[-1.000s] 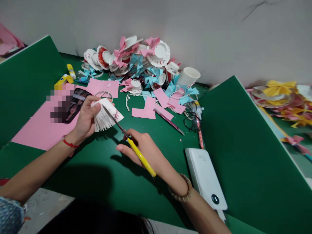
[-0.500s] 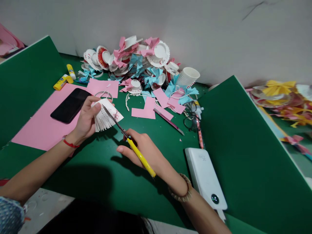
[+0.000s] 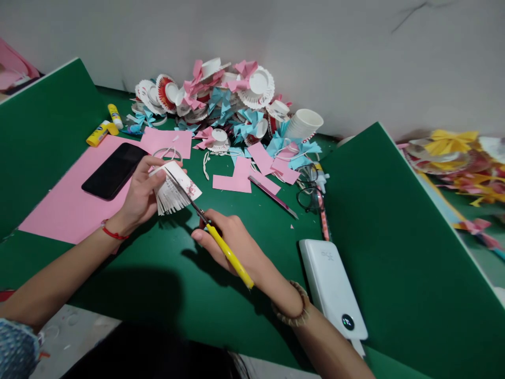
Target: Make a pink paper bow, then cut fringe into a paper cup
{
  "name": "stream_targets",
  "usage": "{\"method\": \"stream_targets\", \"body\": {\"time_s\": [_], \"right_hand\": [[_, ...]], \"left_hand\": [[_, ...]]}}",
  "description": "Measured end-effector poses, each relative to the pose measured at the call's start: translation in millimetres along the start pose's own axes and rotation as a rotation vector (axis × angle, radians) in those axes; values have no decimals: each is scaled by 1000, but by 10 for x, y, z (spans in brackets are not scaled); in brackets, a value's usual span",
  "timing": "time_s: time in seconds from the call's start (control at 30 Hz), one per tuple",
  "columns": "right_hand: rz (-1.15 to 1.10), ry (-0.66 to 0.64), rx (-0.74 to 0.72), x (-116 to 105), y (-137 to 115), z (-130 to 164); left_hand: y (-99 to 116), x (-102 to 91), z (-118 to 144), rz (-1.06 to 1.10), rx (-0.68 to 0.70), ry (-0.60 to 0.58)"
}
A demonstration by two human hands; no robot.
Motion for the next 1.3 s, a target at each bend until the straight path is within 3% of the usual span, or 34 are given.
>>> {"method": "stream_targets", "body": {"time_s": [1.3], "right_hand": [[17,98,-43,-40,-90,4]], "left_hand": [[44,1,-7,-12,51,-44]]}}
Point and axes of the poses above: each hand's wrist, its own z-axis away from the middle knuckle, its own x-axis out of the palm, y = z × x, the point moved 5 cm from there along -z, towards the middle knuckle, and after that the axes turned 12 degrees about x, right-handed, at the moved point
